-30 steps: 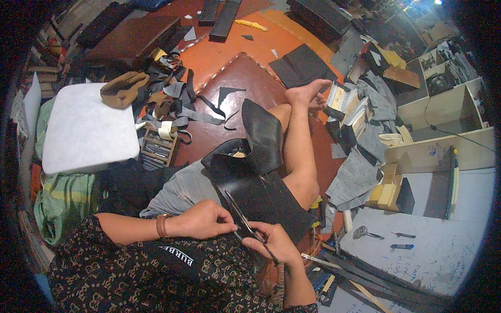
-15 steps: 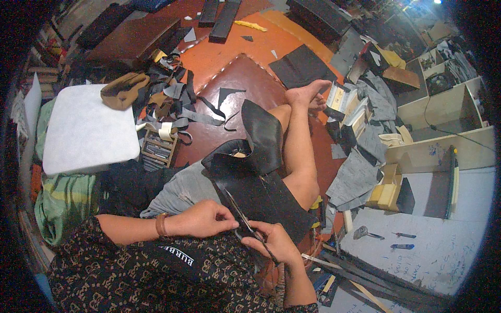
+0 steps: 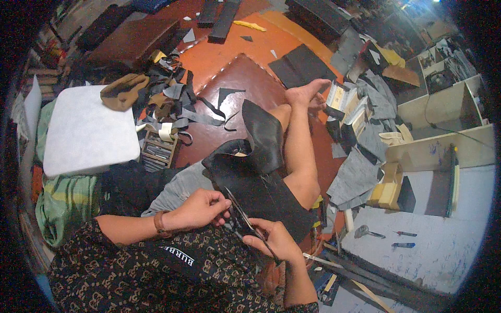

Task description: The person measures a black leather sheet with a metal ruler and marks it with a pen. Then the person uses scissors to cut the leather along the marked line, producing a shaped piece.

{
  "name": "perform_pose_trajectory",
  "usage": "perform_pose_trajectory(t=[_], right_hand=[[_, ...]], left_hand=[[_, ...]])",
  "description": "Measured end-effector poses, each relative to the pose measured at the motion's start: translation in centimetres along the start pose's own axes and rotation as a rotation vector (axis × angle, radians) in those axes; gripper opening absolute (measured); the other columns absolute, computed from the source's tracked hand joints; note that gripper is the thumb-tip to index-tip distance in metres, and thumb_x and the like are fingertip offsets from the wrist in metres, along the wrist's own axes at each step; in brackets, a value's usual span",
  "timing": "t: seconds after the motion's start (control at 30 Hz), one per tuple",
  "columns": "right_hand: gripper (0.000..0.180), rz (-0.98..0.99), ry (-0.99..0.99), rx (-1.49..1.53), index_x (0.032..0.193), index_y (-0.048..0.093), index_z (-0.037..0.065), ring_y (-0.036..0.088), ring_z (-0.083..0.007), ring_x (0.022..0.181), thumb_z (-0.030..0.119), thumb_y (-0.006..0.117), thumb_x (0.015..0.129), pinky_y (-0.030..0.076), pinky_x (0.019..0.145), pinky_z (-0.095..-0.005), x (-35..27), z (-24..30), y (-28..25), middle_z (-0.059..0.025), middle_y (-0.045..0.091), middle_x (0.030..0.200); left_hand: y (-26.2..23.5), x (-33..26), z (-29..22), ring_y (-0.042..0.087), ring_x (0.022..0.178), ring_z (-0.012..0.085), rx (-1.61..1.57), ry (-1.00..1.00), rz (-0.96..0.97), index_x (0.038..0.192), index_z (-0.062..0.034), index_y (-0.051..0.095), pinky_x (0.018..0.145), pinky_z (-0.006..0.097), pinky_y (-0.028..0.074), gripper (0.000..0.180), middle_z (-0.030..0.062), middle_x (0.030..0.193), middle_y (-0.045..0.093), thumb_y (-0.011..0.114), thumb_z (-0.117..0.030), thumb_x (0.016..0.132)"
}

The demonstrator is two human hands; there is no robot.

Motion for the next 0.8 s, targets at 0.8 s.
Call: perform_pose_trajectory(t=[0.8], right_hand=[[0.056, 0.08, 0.008, -0.031, 0.136, 0.065, 0.004, 0.053, -0.0079, 0.071, 0.036, 0.081, 0.093, 0.045, 0.064, -0.0282, 3.3, 1.7, -0.1, 0.0007, 0.062, 0.076]], left_hand=[[-0.3, -0.7, -0.2, 0.069, 0.076, 0.0085, 0.078, 0.062, 0.051, 0.094, -0.0012, 0.07, 0.069, 0.025, 0.055, 0.029, 0.0029, 0.086, 0.075, 0.062, -0.025, 0.108]])
Point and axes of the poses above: each hand's wrist, its own x-axis towards the middle knuckle, its own y-axis out of the palm, z = x × y, the point moved 1 cm from there along x, towards the middle knuckle
